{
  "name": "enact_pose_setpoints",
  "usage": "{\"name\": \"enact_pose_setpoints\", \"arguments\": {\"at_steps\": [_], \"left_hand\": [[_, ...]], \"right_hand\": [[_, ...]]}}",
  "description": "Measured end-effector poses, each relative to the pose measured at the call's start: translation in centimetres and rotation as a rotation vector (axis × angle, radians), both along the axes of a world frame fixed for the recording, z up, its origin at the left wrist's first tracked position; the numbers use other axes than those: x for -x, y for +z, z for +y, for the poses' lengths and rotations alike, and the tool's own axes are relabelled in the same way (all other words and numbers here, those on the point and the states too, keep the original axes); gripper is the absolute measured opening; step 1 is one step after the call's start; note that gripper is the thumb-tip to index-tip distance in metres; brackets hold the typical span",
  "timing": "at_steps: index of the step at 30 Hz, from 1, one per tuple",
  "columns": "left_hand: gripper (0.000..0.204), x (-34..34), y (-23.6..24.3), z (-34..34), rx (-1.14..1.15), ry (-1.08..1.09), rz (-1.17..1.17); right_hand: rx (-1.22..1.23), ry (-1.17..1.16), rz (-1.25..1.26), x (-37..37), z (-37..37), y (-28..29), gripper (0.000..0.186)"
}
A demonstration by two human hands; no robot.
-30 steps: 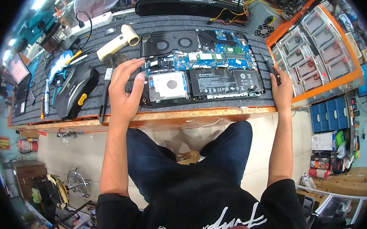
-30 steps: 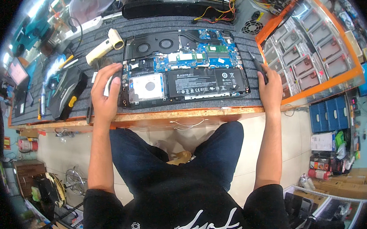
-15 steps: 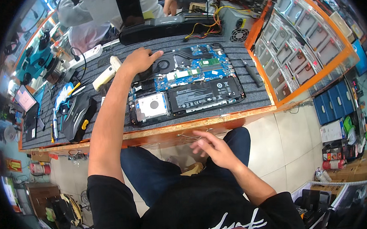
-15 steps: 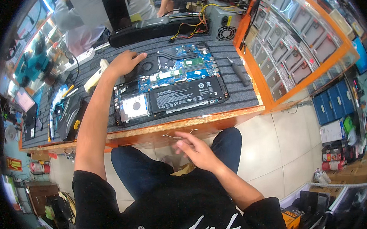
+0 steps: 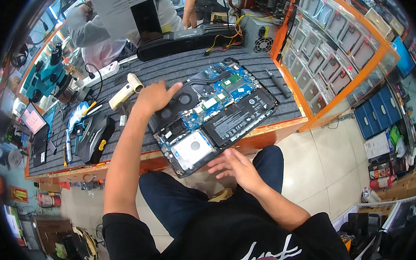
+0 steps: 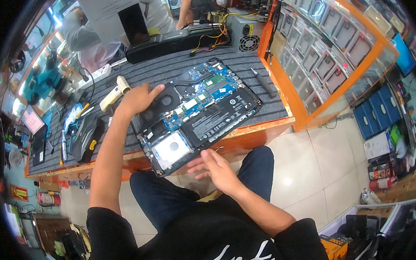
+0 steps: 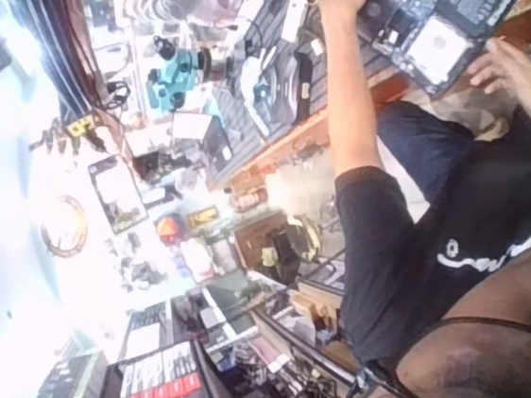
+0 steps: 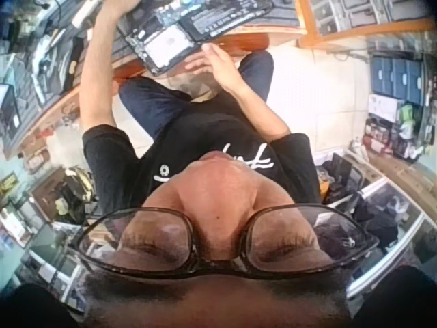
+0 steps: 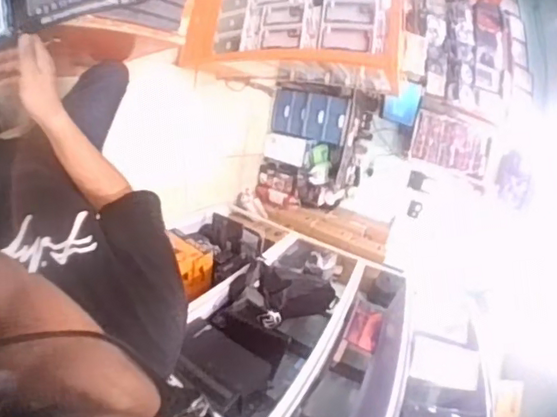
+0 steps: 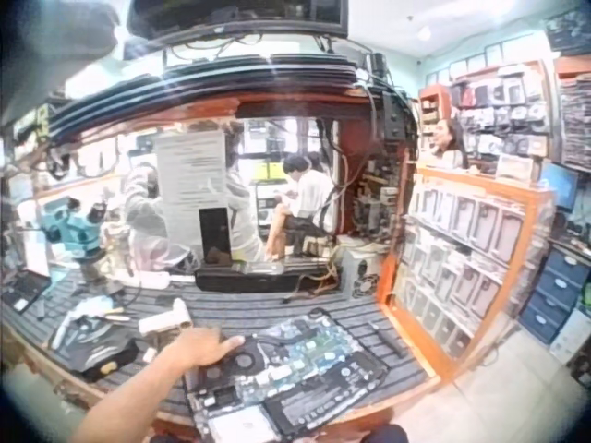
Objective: The person unplugs internal connectors, removes a cooling fan assembly, and then fits a battery module into the chassis of an open laptop, securing it with a screwdriver.
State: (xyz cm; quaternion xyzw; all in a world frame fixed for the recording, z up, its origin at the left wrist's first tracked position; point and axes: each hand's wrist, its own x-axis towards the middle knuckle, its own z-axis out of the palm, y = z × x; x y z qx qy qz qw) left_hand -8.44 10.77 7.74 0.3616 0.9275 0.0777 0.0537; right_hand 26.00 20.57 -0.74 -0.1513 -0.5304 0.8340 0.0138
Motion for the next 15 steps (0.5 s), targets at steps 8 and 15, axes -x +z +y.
{"name": "enact_pose_setpoints", "arguments": {"at_steps": [8, 15], "left_hand": [[0.102, -6.1, 0.8, -6.5, -0.136, 0.162, -0.126], [0.094, -13.0, 0.9, -9.8, -0.326, 0.339, -0.38]], "right_hand": [[-0.022, -0.071, -0.066, -3.8, 3.0, 1.5, 0.049], [-0.129, -0.163, -0.189, -4.3, 8.6, 1.4, 0.044]]}}
